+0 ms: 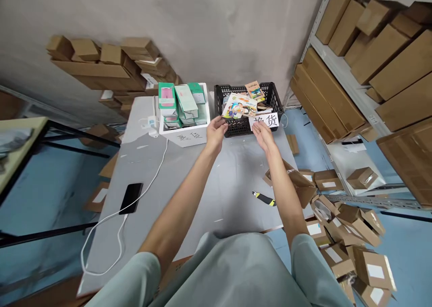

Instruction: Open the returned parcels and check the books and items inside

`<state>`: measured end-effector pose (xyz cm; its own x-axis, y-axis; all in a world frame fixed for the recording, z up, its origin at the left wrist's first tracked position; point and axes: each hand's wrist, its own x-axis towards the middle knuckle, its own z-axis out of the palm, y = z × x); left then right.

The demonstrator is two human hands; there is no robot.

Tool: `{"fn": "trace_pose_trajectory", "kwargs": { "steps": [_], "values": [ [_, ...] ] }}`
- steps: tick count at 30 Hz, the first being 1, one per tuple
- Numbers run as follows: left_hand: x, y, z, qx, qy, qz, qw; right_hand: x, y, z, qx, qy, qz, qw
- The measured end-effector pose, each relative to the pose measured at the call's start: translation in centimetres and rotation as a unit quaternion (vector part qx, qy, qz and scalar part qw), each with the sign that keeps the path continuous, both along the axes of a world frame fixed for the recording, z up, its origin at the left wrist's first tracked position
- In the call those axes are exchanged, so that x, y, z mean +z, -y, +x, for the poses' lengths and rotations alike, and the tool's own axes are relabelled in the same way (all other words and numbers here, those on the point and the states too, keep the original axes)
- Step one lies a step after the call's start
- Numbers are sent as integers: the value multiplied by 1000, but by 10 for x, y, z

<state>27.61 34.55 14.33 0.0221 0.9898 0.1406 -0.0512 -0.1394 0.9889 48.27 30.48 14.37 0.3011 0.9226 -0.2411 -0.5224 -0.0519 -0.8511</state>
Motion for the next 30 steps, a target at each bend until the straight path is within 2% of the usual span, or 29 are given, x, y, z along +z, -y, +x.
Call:
{"fn": "trace_pose_trajectory", "kwargs": {
  "steps": [1,3,5,8,11,17,22,26,30],
  "values": [
    [-7,12,0,23,-11,-36,999,-5,6,0,11,3,-15,1000],
    [-28,51,-4,-6,-33,-87,996,-19,33,-1,44,5,-32,998],
    [-53,98,-11,-32,-45,-139,989,-35,70,-1,71,-11,-30,997],
    [-86,158,-24,-29,-54,-228,972,-56,129,3,77,-24,-32,996],
    [-105,199,-36,-58,-75,-269,958,-69,180,7,84,-23,-49,995],
    [-117,246,-54,-141,-112,-273,945,-78,277,12,29,-16,-62,998],
    [-122,275,-66,-194,-107,-260,940,-85,364,9,-60,-6,-104,993],
    [-128,292,-71,-226,-85,-259,935,-90,427,-4,-142,1,-146,979],
    [-133,297,-68,-256,-73,-270,925,-86,472,-18,-184,19,-165,969]
  ]
}}
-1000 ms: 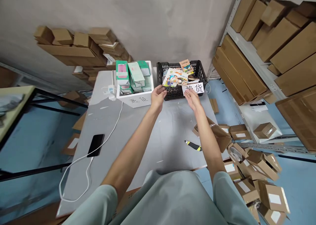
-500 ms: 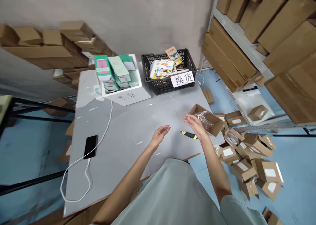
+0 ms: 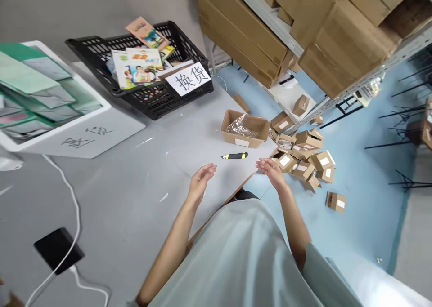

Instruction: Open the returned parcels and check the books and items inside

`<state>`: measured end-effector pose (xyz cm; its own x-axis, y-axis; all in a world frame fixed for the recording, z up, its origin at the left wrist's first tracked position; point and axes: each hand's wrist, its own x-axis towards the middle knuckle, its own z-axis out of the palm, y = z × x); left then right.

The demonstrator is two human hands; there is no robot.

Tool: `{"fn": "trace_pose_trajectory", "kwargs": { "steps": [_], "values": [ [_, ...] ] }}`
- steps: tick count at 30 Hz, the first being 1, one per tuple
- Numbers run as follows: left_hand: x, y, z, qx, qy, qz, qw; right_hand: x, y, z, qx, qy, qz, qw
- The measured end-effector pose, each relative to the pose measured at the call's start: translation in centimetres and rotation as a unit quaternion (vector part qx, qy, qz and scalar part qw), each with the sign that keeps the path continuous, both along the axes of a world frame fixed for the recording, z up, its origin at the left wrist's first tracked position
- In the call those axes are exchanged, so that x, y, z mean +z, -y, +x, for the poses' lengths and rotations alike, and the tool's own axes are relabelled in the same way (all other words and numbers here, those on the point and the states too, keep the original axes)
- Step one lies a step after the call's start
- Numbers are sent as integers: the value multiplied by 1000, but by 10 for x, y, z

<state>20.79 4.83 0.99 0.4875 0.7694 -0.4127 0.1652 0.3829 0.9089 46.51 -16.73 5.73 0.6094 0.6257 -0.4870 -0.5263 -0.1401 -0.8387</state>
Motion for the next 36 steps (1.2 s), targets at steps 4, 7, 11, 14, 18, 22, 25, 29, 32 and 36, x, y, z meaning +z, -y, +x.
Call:
{"fn": "trace_pose_trajectory", "kwargs": {
  "steps": [4,7,11,14,18,22,25,29,32,36],
  "values": [
    [-4,-9,12,-19,7,0,1000,5,30,-5,-27,33,-11,999],
    [-6,-22,21,-24,14,14,1000,2,40,0,-37,40,-19,998],
    [-5,-48,36,-13,8,36,999,-15,29,23,-55,41,-21,997],
    [-2,-74,57,-3,-6,67,998,-32,2,54,-81,63,-35,994],
    [6,-109,104,9,-45,124,991,-55,-47,103,-89,138,-60,985],
    [7,-126,157,2,-104,194,975,-75,-91,136,-31,199,-77,977],
    [1,-119,184,-47,-162,257,951,-88,-107,146,20,254,-71,964],
    [-11,-95,192,-126,-233,315,912,-100,-105,152,103,355,-57,927],
    [-15,-78,186,-136,-256,358,888,-103,-100,157,124,380,-44,916],
    [-13,-68,176,-178,-266,387,865,-97,-109,172,107,383,-47,916]
  ]
}}
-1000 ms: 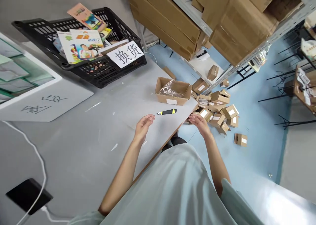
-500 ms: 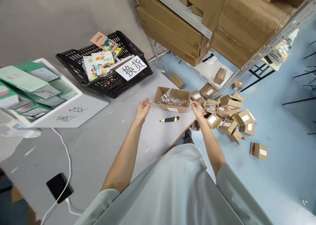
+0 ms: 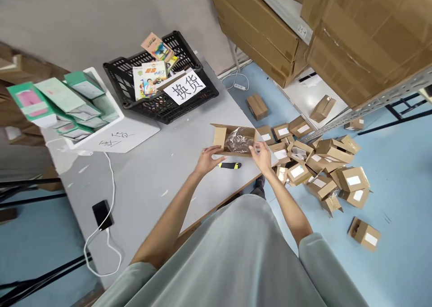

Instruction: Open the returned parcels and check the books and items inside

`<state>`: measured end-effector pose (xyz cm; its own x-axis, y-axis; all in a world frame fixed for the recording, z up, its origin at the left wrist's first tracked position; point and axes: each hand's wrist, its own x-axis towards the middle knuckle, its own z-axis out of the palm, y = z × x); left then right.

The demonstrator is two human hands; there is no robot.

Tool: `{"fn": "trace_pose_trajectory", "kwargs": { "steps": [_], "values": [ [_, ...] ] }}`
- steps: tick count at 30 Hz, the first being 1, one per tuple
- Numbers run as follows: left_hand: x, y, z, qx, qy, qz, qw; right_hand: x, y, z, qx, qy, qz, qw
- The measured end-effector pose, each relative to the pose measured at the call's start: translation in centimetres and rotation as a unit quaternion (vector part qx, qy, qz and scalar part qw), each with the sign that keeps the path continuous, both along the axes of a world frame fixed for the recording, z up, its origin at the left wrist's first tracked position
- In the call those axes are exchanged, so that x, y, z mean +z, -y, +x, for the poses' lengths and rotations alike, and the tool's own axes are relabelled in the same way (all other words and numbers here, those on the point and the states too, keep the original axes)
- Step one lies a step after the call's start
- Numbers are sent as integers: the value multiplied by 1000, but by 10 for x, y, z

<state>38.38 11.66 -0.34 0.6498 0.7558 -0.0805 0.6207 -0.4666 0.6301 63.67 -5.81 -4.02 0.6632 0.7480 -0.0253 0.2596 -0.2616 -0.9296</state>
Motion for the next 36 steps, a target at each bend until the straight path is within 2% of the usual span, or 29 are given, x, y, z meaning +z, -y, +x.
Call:
{"fn": "trace_pose_trajectory", "kwargs": {
  "steps": [3,7,12,16,21,25,29,32,36],
  "values": [
    [5,0,-4,-4,-13,-24,1000,7,-23,20,-14,-3,-9,1000],
    [11,0,-5,6,-16,-49,999,14,-63,48,9,21,-2,1000],
    [11,5,-9,-2,-21,-65,998,13,-92,54,-11,35,-19,999],
    [10,8,-14,-13,-12,-51,999,6,-87,35,29,32,-38,998],
    [21,4,-5,-25,-29,-29,999,1,-66,16,76,19,-5,997],
    [27,5,8,-30,1,-18,999,5,-54,21,40,40,-16,998],
    [21,2,22,41,50,-44,997,13,-49,30,9,69,-50,996],
    [13,-9,34,71,-15,-36,997,17,-46,32,11,86,-47,995],
    [8,-28,50,3,-133,-47,990,19,-41,27,-5,87,-45,995]
  ]
}}
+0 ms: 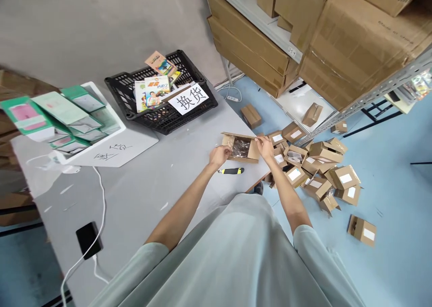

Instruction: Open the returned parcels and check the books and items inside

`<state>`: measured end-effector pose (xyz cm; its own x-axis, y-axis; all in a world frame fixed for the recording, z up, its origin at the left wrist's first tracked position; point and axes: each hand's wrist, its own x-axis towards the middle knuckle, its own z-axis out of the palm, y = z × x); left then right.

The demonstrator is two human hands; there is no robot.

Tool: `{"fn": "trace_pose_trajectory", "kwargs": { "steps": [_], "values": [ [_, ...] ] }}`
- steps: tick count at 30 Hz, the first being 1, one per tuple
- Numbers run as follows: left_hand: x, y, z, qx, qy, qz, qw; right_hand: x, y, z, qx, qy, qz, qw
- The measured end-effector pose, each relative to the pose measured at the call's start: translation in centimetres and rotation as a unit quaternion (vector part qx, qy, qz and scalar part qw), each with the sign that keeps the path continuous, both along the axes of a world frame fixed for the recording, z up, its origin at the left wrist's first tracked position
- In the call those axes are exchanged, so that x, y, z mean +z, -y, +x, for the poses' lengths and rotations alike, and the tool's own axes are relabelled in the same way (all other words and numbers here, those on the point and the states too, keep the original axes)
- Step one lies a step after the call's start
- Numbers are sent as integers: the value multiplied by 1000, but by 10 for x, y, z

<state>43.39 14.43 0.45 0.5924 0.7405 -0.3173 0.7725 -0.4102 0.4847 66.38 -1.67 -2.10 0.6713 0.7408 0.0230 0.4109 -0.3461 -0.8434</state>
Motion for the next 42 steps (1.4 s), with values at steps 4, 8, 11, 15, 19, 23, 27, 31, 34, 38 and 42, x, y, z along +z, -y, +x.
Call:
{"fn": "trace_pose_trajectory", "kwargs": {
  "steps": [4,8,11,15,19,23,27,31,34,38,42],
  "values": [
    [-5,-7,19,-67,-31,-31,997,1,-1,-2,-16,-7,-13,1000],
    [-13,-2,39,-92,-71,-28,993,-2,-2,1,32,1,-21,999],
    [-16,1,44,-85,-95,-16,992,-8,3,0,68,10,-45,997],
    [-7,2,21,-90,-70,-9,993,-22,12,-9,88,4,-48,995],
    [2,-7,-28,-111,86,-9,990,-34,19,-13,92,-57,-21,994],
    [-2,-24,-50,-33,134,-8,990,-39,26,-5,119,-126,8,985],
    [-14,-35,-32,54,170,-57,982,-35,26,-5,104,-130,12,986],
    [-25,-31,-12,93,156,-75,981,-31,17,-27,8,-57,-65,996],
    [-30,-21,-8,126,159,-53,978,-32,17,-39,-36,-60,-86,994],
    [-24,6,5,112,120,-30,986,-38,53,-38,-94,-91,-65,989],
    [-20,49,55,16,80,-48,995,-50,128,-23,-186,-113,-9,976]
  ]
}}
